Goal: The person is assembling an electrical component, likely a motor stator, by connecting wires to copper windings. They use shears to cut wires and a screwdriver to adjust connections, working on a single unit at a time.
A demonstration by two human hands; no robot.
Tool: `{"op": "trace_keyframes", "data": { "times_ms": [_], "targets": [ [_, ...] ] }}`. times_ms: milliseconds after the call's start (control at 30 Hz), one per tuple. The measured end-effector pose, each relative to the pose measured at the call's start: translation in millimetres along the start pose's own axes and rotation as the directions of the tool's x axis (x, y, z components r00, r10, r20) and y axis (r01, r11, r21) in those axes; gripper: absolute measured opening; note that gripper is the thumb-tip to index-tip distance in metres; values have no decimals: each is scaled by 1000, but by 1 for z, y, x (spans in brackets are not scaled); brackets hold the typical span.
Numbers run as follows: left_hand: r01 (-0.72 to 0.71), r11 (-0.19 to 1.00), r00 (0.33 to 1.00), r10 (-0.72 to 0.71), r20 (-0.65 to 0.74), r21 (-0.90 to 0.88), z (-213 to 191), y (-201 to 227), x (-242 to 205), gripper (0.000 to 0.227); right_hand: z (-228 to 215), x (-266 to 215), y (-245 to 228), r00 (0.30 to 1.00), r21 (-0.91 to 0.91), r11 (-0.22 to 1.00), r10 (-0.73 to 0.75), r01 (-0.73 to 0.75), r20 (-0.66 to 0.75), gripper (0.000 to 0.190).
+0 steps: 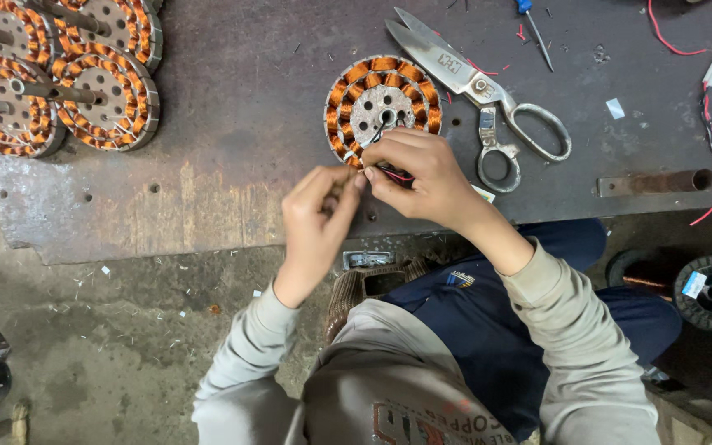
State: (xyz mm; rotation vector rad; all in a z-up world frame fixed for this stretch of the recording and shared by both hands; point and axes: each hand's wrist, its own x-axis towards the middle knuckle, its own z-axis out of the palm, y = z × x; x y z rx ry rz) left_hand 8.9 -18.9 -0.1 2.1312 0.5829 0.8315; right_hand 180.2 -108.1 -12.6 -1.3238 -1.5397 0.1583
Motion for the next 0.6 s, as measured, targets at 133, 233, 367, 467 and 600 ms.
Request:
{"op": "trace_keyframes", "data": {
  "times_ms": [133, 233, 367, 467, 600],
  "targets": [
    [-151, 983, 987, 157, -45, 106, 1, 8, -9, 14, 1, -1, 3, 1000, -3, 1000, -2, 2, 6, 14],
    [-429, 853, 896, 443, 23, 298, -10, 12, -1, 23, 1, -2, 4, 1000, -26, 1000, -15, 15, 8, 16],
    [-484, 803, 873, 468, 135, 346, -21, 17, 13, 26, 0, 0, 4, 1000, -23, 1000, -20, 20, -4, 19],
    [-424, 847, 905, 406, 125, 321, -24, 14, 18, 22, -1, 1, 4, 1000, -16, 1000, -10, 10, -6, 18],
    [-213, 974, 973, 206, 101, 71, -18, -1, 15, 8, 0, -2, 3, 1000, 5, 1000, -29, 29, -1, 15]
  ]
}}
